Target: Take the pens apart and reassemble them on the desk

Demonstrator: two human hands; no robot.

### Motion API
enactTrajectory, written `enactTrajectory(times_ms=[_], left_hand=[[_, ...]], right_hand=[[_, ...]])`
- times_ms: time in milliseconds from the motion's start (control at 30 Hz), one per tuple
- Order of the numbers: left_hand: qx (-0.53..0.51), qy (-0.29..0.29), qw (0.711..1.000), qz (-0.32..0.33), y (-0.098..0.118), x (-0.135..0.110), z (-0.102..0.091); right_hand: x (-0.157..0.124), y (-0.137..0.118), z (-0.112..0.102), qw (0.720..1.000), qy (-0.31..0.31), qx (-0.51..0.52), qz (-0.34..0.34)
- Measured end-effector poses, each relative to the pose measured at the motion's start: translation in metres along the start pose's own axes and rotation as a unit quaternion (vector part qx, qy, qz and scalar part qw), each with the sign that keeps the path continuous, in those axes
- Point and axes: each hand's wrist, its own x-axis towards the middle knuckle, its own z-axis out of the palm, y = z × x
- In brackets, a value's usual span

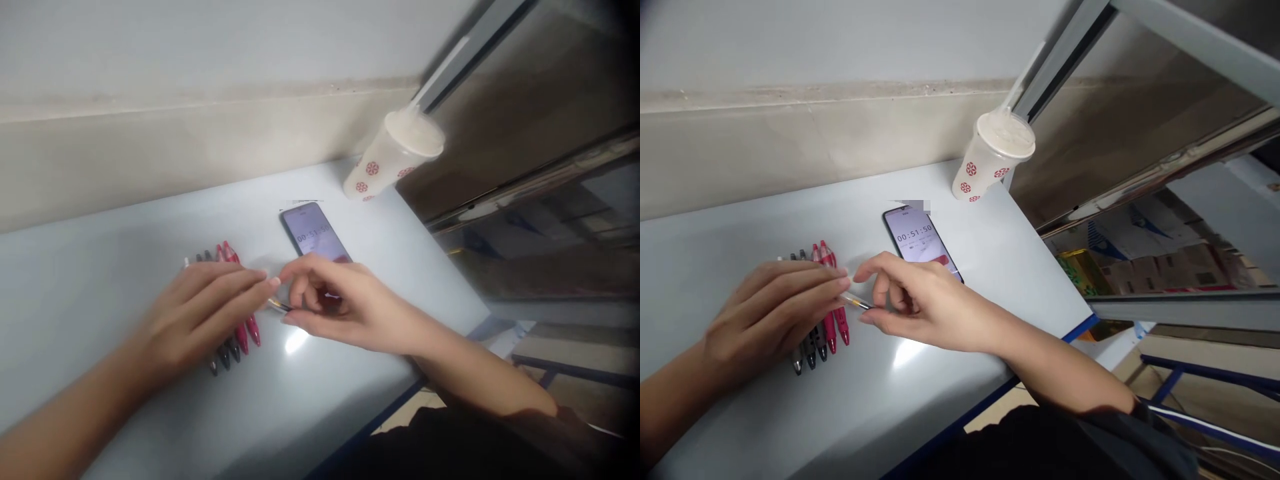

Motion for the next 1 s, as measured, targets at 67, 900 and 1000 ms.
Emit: enactTrajectory(times_ms=[67,900,1000], left_hand=[[0.021,0.047,0.998,-0.034,0.0,0.002,0.001],[0.029,0.018,0.969,-0.243,-0.013,0.009,0.006],[0.016,0.025,0.974,-0.225,-0.015,0.007,0.008]], right_hand=[[0.0,0.001,0.001,1.0,0.003,0.018,0.0],[0.009,0.024,-0.019,0.954,0.3,0.012,0.019],[0.012,0.038,-0.025,0.945,0.325,-0.038,0.016]])
